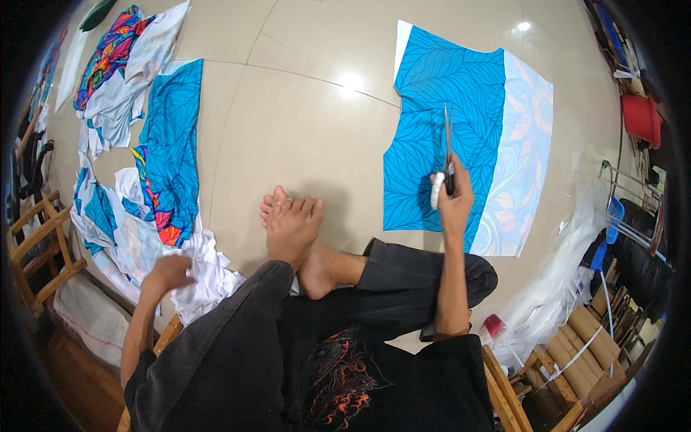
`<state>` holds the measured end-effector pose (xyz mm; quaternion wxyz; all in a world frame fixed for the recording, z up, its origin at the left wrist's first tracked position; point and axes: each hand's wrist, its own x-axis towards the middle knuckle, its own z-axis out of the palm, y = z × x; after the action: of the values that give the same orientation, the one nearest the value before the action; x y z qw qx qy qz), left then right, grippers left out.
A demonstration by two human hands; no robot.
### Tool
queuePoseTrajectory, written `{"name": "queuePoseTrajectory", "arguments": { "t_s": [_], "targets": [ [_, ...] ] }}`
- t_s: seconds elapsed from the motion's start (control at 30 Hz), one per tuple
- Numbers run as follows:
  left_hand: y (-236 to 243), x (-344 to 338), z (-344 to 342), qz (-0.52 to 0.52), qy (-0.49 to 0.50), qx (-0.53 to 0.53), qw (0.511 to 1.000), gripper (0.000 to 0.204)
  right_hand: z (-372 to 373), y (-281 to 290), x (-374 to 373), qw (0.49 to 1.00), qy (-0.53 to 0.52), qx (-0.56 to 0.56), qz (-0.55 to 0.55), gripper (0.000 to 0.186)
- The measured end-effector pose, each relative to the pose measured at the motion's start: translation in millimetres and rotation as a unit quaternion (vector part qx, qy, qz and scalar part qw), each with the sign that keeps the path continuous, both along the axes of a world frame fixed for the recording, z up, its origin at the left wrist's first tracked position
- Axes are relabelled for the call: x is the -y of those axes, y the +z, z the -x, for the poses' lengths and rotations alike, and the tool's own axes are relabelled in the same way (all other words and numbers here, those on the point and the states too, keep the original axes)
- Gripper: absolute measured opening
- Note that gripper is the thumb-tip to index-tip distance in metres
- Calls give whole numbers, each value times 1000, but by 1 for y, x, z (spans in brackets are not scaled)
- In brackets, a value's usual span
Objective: The person sits on the floor and uses shears to cut a large piece of patterned fabric. They repeatedly fold the fabric, align the edges, and trim the material into rectangular sections, placing the cut pieces aside.
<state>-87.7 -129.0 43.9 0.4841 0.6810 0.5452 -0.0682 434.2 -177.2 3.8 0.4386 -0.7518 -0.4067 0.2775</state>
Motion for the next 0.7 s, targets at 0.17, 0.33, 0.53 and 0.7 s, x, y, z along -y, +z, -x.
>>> {"name": "queuePoseTrajectory", "arguments": {
  "t_s": [0.17, 0.33, 0.53, 0.7],
  "targets": [
    [2, 18, -24, -78, -17, -2, 997, 23, 53, -24, 63, 984, -151, -91, 13, 51],
    [12, -49, -117, -138, -60, 36, 988, 23, 92, 3, 93, 982, -127, -124, 65, 56],
    [-65, -126, -223, -165, 21, 207, 964, 28, 150, 29, 65, 879, -71, -468, 60, 60],
    [-75, -143, -260, -11, 100, 255, 962, 32, 169, 11, 40, 800, -117, -589, -11, 60]
  ]
}}
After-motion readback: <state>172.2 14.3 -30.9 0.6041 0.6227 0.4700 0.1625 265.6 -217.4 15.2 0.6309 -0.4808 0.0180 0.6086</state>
